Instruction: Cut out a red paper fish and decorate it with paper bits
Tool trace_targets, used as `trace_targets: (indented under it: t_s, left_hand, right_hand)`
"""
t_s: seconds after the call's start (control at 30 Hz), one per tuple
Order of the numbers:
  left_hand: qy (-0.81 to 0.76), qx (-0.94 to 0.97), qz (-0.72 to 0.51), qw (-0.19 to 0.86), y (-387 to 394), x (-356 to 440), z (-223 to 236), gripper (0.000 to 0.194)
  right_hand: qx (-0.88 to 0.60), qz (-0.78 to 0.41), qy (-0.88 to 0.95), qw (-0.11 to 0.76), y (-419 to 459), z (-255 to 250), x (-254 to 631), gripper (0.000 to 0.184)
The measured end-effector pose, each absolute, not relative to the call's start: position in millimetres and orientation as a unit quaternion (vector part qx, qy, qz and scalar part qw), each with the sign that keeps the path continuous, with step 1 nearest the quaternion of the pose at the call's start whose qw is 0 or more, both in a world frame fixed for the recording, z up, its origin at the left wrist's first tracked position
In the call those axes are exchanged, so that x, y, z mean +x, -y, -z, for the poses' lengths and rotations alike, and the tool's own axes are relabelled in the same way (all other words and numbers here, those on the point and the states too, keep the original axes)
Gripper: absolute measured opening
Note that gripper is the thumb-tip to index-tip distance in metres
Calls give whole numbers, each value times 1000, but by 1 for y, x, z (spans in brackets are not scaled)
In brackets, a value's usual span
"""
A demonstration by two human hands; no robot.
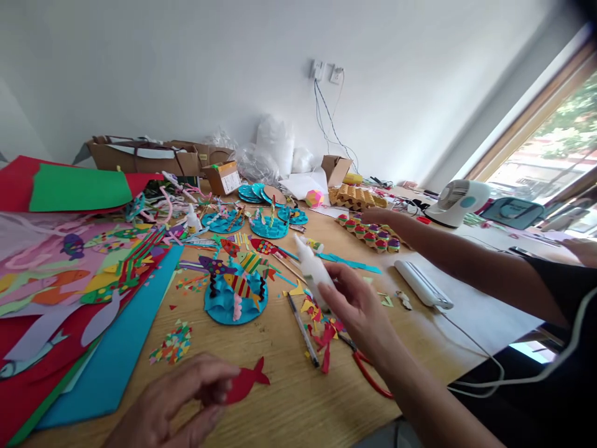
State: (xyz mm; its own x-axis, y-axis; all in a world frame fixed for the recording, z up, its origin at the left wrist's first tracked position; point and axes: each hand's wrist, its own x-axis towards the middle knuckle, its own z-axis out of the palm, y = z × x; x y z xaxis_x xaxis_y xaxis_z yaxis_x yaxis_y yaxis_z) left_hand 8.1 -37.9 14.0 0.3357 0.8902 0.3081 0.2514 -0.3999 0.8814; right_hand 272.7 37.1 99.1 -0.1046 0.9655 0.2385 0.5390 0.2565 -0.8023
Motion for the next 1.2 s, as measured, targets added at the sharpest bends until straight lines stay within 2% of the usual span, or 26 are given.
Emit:
trace_targets:
  t_s: [0.03, 0.1, 0.17, 0.23, 0.33, 0.4, 0.5, 0.57, 0.77, 0.87, 0.93, 1.0, 1.1, 1.2]
  left_hand:
    - [-392, 671, -407, 480, 39, 14, -17, 29]
    - [-398, 535, -425, 612, 42, 28, -21, 46]
    - [-374, 439, -443, 686, 44, 45, -25, 58]
    - [-334, 399, -427, 740, 47, 61, -29, 61]
    - [-355, 350, -437, 749, 52, 74, -34, 52]
    - [-382, 328, -439, 744, 55, 75, -35, 54]
    - [-401, 306, -439, 744, 57, 71, -34, 63]
    - [-400, 293, -437, 751, 57, 70, -34, 63]
    - [-347, 278, -440, 781, 63, 76, -25, 50]
    - [-340, 362, -370, 785, 70, 59, -12, 42]
    - [-387, 531, -345, 670, 73, 38, -2, 26]
    - [-420, 727, -328, 434, 73, 16, 4, 16]
    - [-394, 863, -296, 108, 67, -8, 7, 28]
    - [-348, 908, -229, -52, 57, -15, 5, 29]
  right_hand:
    - [-523, -304, 690, 396, -20, -96, 270, 32]
    - [-481, -378, 696, 374, 9, -86, 264, 30]
    - [-458, -422, 695, 359, 30, -72, 258, 28]
    - [-449, -432, 699, 351, 42, -57, 252, 27]
    - [-430, -429, 708, 359, 51, -40, 249, 25]
    - [-410, -430, 702, 393, 55, -32, 250, 29]
    - [-360, -392, 711, 460, 61, -20, 251, 53]
    - [-348, -339, 723, 491, 63, -13, 247, 61]
    - [-371, -286, 681, 563, 53, -17, 226, 40]
    - [-401, -272, 656, 578, 43, -28, 225, 30]
    - [-413, -321, 648, 554, 36, -33, 227, 24]
    - [-417, -384, 639, 520, 31, -35, 227, 23]
    - [-419, -422, 644, 482, 24, -35, 222, 19]
    - [-420, -422, 662, 456, 18, -36, 214, 16]
